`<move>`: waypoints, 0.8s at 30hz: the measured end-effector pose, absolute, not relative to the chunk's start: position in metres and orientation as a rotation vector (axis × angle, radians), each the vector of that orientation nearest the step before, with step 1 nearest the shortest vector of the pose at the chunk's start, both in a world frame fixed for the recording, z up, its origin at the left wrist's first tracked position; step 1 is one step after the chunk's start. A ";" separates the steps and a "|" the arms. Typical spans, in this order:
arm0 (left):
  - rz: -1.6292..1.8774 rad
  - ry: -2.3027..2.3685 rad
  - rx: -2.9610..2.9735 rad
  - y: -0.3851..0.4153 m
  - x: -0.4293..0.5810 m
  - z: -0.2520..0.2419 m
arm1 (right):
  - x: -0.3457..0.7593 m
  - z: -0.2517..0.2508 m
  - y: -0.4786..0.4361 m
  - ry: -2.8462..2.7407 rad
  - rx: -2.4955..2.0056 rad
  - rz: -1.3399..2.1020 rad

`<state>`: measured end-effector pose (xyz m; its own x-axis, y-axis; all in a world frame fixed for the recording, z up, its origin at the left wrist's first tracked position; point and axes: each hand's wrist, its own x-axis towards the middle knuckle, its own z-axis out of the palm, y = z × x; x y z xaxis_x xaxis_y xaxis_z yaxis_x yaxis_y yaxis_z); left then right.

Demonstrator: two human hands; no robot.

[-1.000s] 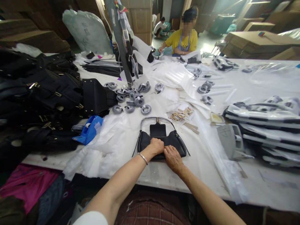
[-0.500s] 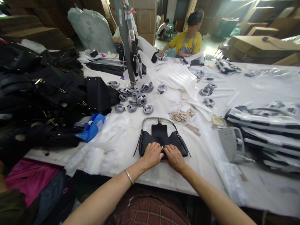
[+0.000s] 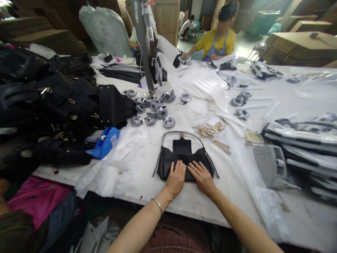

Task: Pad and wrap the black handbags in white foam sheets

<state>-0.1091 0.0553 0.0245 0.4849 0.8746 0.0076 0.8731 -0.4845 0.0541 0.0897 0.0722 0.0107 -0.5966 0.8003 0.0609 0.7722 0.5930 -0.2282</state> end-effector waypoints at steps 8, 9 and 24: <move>0.138 1.566 2.741 0.051 -0.108 0.001 | 0.081 0.071 0.083 -2.629 -1.300 0.474; 0.131 1.583 2.745 0.051 -0.106 -0.001 | 0.078 0.074 0.088 -2.582 -1.343 0.380; 0.290 1.401 3.010 0.055 -0.219 0.006 | 0.060 0.007 0.092 -2.591 -1.337 -0.029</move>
<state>-0.2190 0.0554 0.0060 0.6347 0.7359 0.2358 0.7690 -0.6314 -0.0994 0.0603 0.0919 0.0071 -0.5594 0.8024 0.2080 0.8068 0.5846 -0.0852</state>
